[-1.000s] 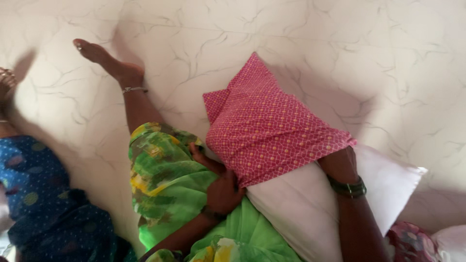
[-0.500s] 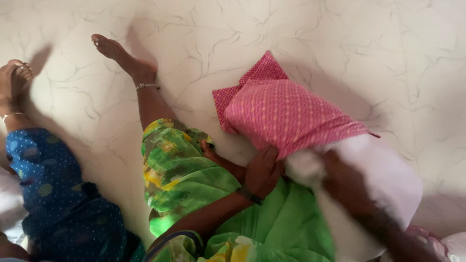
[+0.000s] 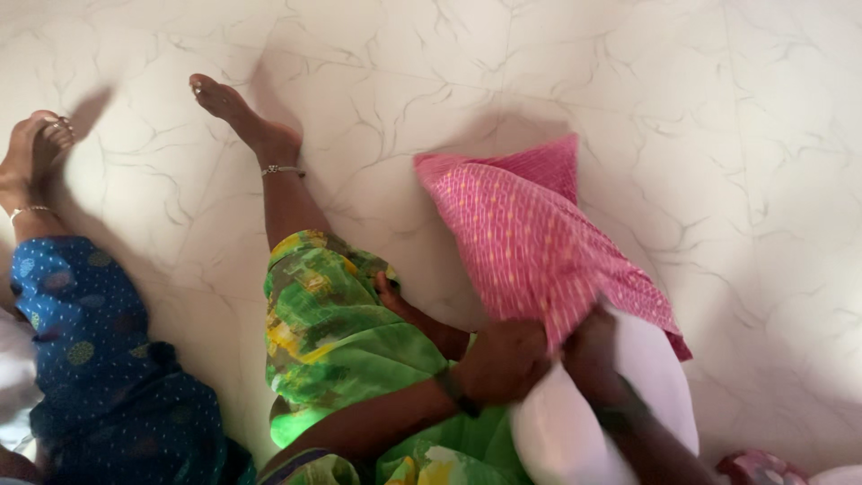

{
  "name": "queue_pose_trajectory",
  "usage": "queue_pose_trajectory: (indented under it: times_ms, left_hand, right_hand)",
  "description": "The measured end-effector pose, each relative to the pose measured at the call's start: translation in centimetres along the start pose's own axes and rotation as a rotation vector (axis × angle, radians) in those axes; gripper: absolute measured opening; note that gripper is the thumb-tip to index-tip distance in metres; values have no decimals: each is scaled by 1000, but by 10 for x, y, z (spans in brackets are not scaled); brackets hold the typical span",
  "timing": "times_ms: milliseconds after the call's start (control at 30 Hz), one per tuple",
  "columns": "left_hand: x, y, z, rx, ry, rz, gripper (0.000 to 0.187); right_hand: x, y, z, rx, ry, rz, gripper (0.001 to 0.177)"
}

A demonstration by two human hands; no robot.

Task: The person sits on the floor and inserts two pillows into separate pillowcases. First, a white pillow is placed into a blue-and-white patterned case, then a second white pillow is placed into a pink patterned case. The person smooths each covered pillow after insertion.

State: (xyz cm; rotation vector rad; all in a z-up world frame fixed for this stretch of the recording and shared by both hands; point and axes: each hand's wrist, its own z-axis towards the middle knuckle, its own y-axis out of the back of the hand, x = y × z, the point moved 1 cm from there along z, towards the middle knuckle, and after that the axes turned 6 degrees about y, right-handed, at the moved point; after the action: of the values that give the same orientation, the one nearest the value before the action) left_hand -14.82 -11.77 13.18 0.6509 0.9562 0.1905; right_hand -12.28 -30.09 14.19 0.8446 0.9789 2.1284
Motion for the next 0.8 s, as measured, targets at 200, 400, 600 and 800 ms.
queue_pose_trajectory:
  times_ms: [200, 400, 600, 800]
  left_hand:
    - [-4, -6, -42, 206, -4, -57, 12]
    - [46, 40, -70, -6, 421, -76, 13]
    - [37, 69, -38, 12, 440, 42, 44]
    - [1, 43, 71, 176, 155, 268, 87]
  right_hand:
    - [-27, -53, -38, 92, -242, -4, 51]
    - [-36, -4, -27, 143, -394, -35, 49]
    - [-34, 64, -63, 242, -613, -49, 46]
    - [-4, 69, -79, 190, -535, -13, 44]
